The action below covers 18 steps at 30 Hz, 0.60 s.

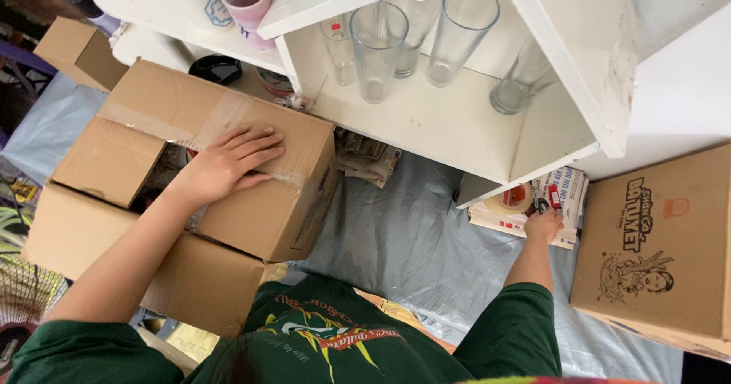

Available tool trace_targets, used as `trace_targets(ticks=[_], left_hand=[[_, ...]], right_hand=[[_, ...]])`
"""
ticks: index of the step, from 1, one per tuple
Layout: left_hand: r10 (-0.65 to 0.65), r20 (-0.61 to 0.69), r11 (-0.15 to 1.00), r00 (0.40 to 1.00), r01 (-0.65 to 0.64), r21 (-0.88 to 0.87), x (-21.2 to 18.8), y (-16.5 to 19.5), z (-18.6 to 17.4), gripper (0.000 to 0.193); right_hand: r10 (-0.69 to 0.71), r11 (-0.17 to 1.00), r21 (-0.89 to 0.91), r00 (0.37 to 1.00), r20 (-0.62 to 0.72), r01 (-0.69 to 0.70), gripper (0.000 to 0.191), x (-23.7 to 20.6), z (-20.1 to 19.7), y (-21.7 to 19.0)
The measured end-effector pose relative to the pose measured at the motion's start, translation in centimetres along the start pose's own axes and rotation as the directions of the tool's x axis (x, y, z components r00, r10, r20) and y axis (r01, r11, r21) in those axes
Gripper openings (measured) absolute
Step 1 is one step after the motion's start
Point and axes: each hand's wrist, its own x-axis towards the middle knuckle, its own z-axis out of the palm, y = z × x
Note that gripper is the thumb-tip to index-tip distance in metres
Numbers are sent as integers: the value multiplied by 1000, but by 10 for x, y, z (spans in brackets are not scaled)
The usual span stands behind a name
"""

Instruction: The person cuts the tape on a cardboard box with scissors and opens the flaps. They remove crumpled newspaper packing from the box, unwrap newspaper sheets from cups and mugs, and place the unwrapped cups on a nearby shelf.

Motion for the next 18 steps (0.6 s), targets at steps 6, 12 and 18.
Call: trace_targets(ticks=[6,12,18], left_hand=[[-19,0,999,1000,19,-36,1,-3,0,57],[-15,18,1000,1000,15,-21,4,-6,-2,57],[60,11,996,998,-61,69,-3,-12,-3,55]], right_hand=[[67,997,-45,981,183,-60,52,6,8,4],[51,999,-17,972,231,-48,53,0,9,14],[104,905,422,987,-125,-42,42,-88,22,41]])
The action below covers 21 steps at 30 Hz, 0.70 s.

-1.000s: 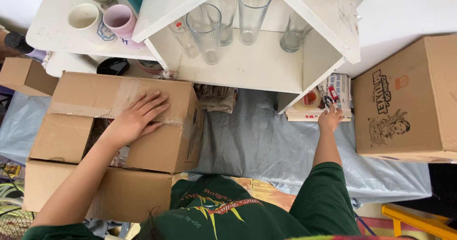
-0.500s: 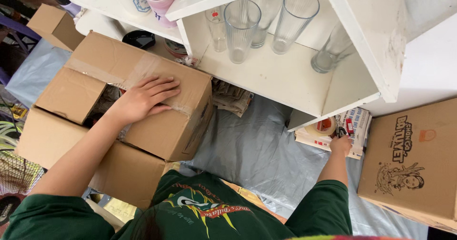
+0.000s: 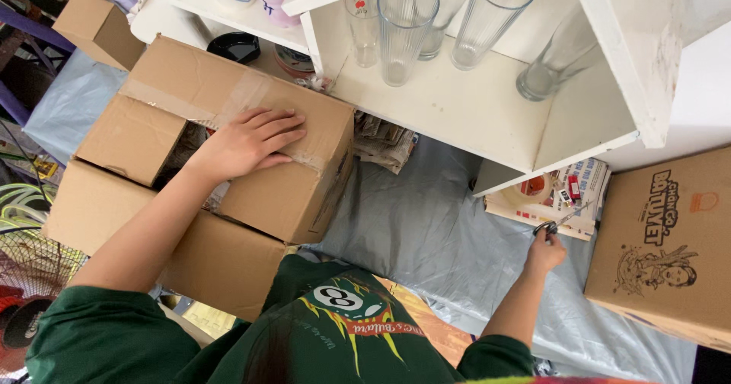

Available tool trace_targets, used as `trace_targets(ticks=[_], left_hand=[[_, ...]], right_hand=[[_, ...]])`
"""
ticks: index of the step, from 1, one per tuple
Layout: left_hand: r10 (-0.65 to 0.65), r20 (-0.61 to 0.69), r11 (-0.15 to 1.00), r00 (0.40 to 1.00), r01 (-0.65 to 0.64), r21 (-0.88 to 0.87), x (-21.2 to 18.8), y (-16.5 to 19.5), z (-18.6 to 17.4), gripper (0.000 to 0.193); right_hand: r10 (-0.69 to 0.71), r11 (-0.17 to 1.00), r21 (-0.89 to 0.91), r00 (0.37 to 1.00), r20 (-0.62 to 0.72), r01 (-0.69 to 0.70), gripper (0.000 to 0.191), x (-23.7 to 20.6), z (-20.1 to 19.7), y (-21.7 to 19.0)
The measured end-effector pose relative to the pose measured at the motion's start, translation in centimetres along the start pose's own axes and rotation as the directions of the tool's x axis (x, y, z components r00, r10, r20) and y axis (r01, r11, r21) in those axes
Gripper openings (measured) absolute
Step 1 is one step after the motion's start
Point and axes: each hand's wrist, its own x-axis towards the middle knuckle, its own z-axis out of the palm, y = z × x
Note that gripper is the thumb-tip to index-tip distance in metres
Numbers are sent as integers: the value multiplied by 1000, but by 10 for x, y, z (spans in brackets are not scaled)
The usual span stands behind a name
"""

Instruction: The person cuts the tape on a cardboard box with scissors and opens the flaps. They remove crumpled newspaper packing from the box, unwrap newspaper sheets from cups and mugs, and place the unwrapped cups on a nearby shelf.

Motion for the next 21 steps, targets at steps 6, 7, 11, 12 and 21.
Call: trace_targets(ticks=[6,7,11,12,21], left_hand=[[267,45,914,963,-267,304,0,-19,0,53],[312,26,895,950,-303,328,-1,-21,1,51],[448,1,809,894,-405,425,-3,-33,6,45],[470,9,789,883,-424,445,-4,-35,7,44],[509,-2,789,861,-466,401,-7,-43,7,45]], right_hand=[[-95,470,635,680,727,-613,13,-195,-20,-64],[-252,334,638,586,770,-694,19,-222,-24,-84],[-794,88,119,3,607,-989,65,-300,-43,-170],[-804,150,73,-78,589,-986,72,-310,-49,-187],[-721,123,-104,-161,673,-987,78,-365,-43,-271]])
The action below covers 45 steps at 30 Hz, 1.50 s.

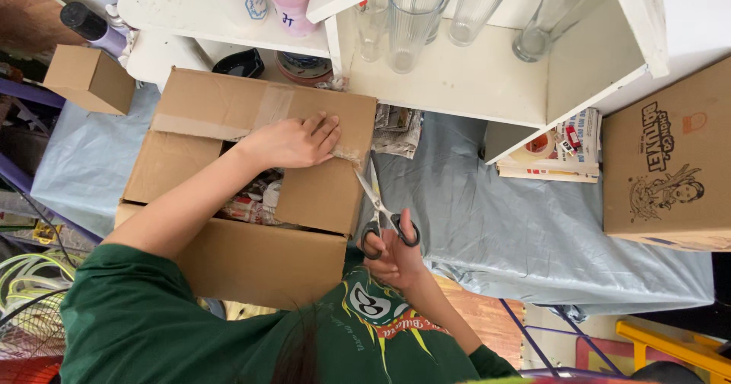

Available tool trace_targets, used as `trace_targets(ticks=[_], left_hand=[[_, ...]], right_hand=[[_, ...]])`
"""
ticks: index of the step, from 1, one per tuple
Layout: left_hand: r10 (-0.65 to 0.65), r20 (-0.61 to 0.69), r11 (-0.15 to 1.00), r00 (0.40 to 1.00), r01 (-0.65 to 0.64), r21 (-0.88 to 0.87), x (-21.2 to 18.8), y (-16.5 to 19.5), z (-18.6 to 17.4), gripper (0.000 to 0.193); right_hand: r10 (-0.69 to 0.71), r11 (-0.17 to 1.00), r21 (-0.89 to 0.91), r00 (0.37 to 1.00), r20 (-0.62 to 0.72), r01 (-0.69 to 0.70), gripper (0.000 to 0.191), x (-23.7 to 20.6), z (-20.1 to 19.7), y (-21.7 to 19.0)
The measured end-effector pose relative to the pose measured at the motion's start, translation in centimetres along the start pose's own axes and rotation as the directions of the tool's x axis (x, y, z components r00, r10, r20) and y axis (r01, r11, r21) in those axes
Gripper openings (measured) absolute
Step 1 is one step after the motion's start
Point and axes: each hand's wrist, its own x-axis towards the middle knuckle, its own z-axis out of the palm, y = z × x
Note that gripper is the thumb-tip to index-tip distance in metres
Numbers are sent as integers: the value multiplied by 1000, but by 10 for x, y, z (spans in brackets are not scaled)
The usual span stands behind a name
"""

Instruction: The person cuts the tape on a cardboard box with scissors and opens the flaps. They remove crumpled newspaper packing from the box, unwrap newspaper sheets from cups and mugs, and place the unwrapped cups on a nearby shelf.

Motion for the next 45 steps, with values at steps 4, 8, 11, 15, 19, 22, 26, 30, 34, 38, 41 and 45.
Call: trace_targets(ticks=[4,8,11,15,19,22,26,30,34,38,41,45], left_hand=[[23,28,1000,999,-23,5,-2,-2,-1,44],[48,30,999,998,-49,20,-2,-3,-3,44],[69,38,997,997,-71,37,-2,-3,-6,43],[56,21,998,998,-56,13,-2,-4,-10,43],[52,15,998,999,-52,17,-2,-4,-12,43],[64,20,997,998,-65,47,-3,-4,-12,44],[60,27,997,998,-61,36,-3,-3,-12,46],[109,45,992,993,-112,64,-4,-3,-12,45],[100,51,995,994,-101,22,-5,-6,-13,45],[116,66,993,991,-117,8,-6,-9,-13,46],[109,59,994,992,-109,-16,-7,-11,-13,45],[107,50,993,993,-104,-48,-10,-12,-12,47]], right_hand=[[-174,985,-10,982,-79,174,70,23,-7,17],[-252,968,-16,958,-140,252,67,27,-5,28],[-255,965,27,960,-112,260,67,28,5,35],[-293,955,23,952,-88,296,68,29,23,49],[-337,939,60,941,-40,339,67,32,40,56],[-335,933,106,937,-99,344,64,34,48,54],[-325,930,107,922,-210,352,62,36,53,55],[-342,936,15,921,-185,351,61,38,53,62],[-336,939,-11,910,-241,344,61,36,47,63],[-322,943,35,932,-169,332,63,36,40,64],[-323,938,58,925,-201,341,62,37,41,69],[-322,944,-7,916,-237,330,62,37,52,69]])
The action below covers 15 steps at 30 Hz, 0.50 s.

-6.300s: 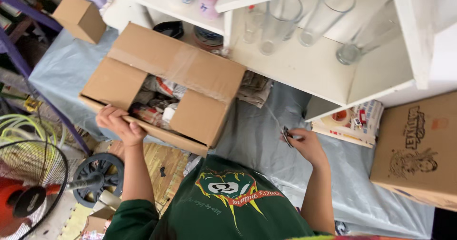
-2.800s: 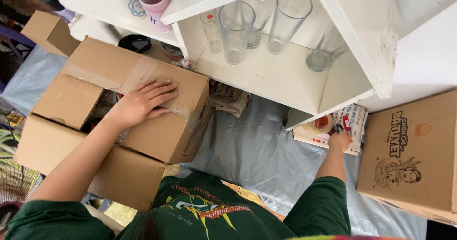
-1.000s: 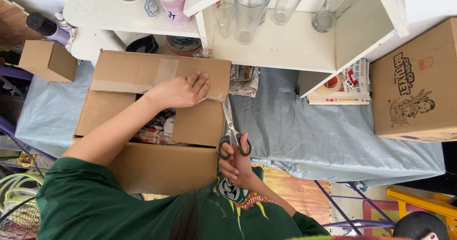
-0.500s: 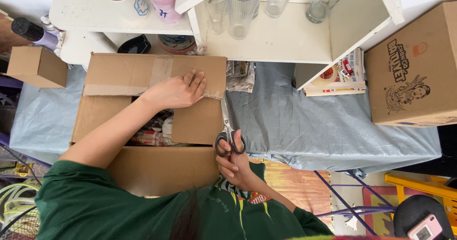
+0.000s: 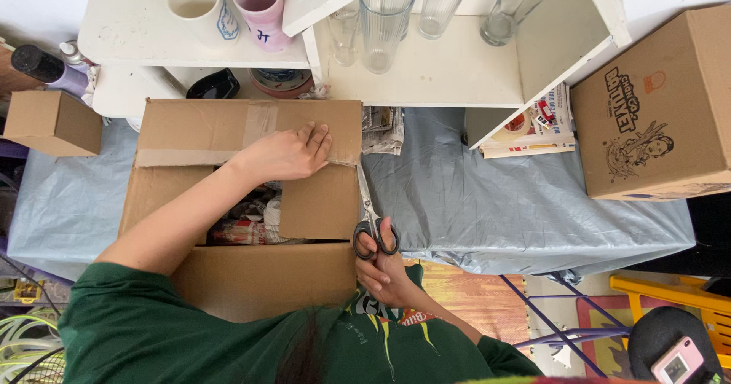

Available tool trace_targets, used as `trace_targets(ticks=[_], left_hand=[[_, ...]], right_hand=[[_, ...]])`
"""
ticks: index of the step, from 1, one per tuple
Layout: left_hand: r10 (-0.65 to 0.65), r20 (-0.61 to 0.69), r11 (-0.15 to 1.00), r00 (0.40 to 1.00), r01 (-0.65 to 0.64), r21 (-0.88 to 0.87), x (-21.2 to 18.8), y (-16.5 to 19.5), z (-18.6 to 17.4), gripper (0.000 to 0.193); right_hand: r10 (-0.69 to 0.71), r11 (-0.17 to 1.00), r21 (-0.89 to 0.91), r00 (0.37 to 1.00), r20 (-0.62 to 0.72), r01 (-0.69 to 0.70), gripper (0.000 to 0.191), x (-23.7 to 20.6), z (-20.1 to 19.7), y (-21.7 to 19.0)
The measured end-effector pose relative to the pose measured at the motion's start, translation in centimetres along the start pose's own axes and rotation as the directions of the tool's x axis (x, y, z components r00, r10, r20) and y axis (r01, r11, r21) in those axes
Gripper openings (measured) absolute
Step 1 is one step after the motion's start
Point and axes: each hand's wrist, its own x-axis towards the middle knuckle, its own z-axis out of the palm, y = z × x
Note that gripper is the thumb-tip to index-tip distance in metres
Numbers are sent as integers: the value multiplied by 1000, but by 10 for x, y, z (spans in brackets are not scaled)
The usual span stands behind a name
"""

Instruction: The person cuts the tape on a cardboard box with scissors and opens the flaps. They remove crumpled newspaper packing from the box, unwrap newspaper sheets from cups and mugs, and place the unwrapped cups on a nearby shelf.

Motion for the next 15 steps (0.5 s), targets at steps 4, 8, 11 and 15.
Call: trace_targets(ticks=[4,8,11,15], left_hand=[[-12,-36,1000,999,12,-3,-3,0,-1,48],[-6,-57,1000,998,8,30,-6,-1,-5,46],[-51,-62,998,997,49,-27,-7,-4,-10,45],[-116,-52,987,992,109,-121,-7,-7,-17,40]], right_hand=[[-2,992,-129,997,-82,-9,63,2,16,-10],[-14,977,-212,997,-74,-2,62,6,27,-10],[-37,974,-228,981,-188,-8,60,4,26,-8],[55,983,-173,998,-40,-61,59,-6,14,-16]])
